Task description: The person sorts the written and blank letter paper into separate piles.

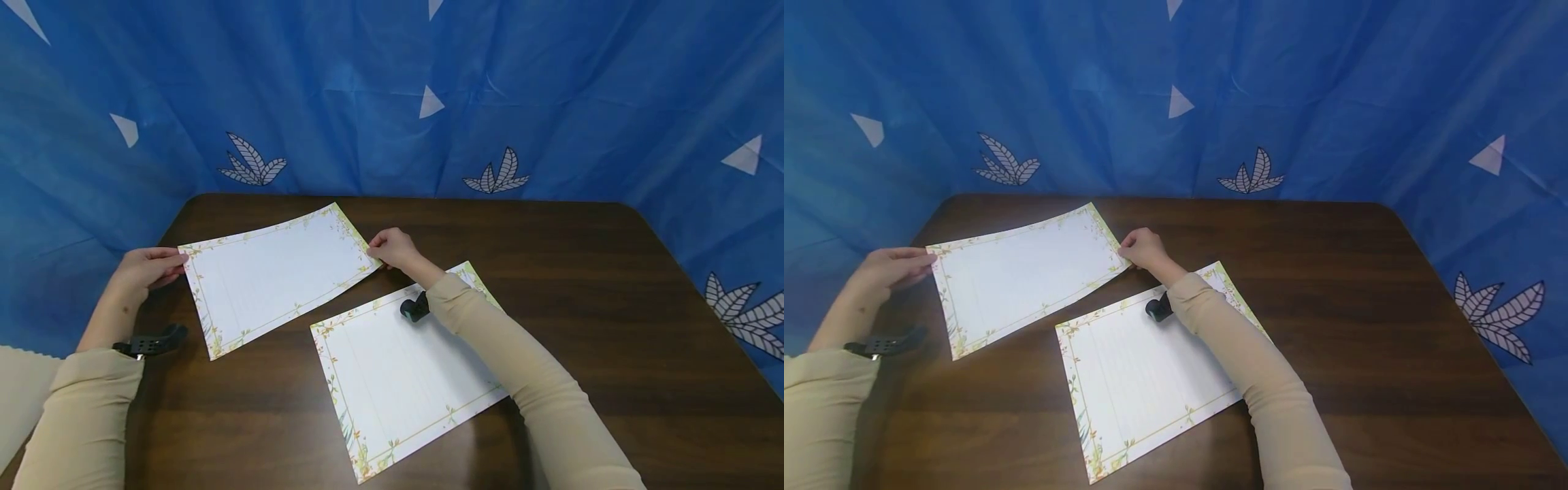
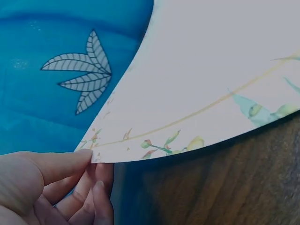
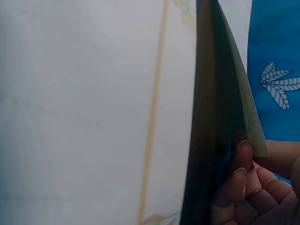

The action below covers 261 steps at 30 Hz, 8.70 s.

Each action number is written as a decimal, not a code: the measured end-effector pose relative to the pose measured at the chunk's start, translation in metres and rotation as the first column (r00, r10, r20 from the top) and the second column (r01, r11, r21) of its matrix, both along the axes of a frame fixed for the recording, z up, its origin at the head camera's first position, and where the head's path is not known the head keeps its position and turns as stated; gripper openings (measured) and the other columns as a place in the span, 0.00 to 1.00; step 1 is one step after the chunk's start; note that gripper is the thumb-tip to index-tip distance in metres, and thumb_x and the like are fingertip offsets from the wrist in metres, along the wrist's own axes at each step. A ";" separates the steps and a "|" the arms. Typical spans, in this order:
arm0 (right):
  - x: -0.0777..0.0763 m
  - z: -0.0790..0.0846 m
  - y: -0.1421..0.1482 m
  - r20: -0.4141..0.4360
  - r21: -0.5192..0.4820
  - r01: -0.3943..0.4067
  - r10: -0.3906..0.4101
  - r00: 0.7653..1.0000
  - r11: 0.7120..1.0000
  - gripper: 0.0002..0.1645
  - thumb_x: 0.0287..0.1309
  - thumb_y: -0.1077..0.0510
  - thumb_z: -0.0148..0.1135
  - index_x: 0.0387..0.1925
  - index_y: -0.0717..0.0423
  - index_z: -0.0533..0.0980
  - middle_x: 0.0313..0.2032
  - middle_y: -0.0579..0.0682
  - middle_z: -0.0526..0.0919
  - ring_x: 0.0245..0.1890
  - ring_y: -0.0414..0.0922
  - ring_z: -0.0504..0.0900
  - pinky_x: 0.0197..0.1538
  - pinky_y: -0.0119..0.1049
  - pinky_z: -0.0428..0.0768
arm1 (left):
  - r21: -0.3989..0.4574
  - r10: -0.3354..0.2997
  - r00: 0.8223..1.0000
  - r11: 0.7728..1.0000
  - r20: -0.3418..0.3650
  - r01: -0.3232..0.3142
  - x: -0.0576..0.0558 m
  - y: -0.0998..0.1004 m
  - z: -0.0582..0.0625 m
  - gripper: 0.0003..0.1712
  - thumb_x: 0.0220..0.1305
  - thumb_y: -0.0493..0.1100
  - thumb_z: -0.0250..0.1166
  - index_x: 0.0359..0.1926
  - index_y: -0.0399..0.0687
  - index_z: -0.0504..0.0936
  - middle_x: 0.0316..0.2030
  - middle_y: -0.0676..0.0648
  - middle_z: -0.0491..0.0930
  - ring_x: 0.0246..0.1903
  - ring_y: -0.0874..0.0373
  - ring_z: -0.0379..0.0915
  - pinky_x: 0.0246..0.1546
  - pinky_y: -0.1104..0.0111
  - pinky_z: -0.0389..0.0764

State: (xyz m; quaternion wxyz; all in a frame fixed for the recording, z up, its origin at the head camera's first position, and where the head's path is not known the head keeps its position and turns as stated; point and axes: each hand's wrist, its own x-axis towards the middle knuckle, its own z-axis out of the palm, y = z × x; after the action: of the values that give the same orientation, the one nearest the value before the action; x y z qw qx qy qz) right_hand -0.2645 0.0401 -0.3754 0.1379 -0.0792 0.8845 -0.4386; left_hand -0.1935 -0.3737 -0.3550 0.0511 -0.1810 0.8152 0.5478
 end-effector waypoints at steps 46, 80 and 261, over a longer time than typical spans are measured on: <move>0.166 0.017 0.232 -0.138 0.343 -0.146 0.204 0.969 0.928 0.47 0.56 0.45 0.64 0.67 0.66 0.56 0.66 0.68 0.53 0.64 0.67 0.52 0.55 0.67 0.58 | -0.598 -0.744 0.641 0.605 -0.190 0.525 0.079 0.184 -0.006 0.14 0.58 0.33 0.65 0.47 0.35 0.80 0.37 0.46 0.79 0.34 0.55 0.74 0.34 0.61 0.77; 0.187 -0.005 0.242 -0.125 0.415 -0.253 0.330 0.936 0.874 0.53 0.56 0.42 0.61 0.71 0.62 0.47 0.70 0.65 0.43 0.68 0.64 0.37 0.59 0.68 0.45 | -0.473 -0.763 0.623 0.620 -0.175 0.626 0.086 0.191 -0.009 0.15 0.64 0.35 0.60 0.51 0.35 0.80 0.49 0.41 0.77 0.39 0.55 0.76 0.35 0.65 0.76; 0.188 -0.007 0.240 -0.187 0.385 -0.213 0.302 0.935 0.898 0.48 0.58 0.45 0.62 0.71 0.57 0.51 0.69 0.64 0.46 0.68 0.64 0.39 0.57 0.70 0.46 | -0.114 -0.713 0.631 0.685 -0.307 0.719 0.075 0.188 -0.028 0.20 0.62 0.31 0.62 0.55 0.38 0.77 0.49 0.41 0.78 0.14 0.67 0.53 0.15 0.73 0.61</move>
State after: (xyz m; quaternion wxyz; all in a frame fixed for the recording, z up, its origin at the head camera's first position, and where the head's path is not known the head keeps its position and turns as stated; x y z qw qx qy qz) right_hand -0.0763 0.2804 -0.3824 0.0981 -0.2227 0.9412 -0.2344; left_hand -0.1182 -0.1855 -0.3827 0.1300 0.2511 0.8110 0.5122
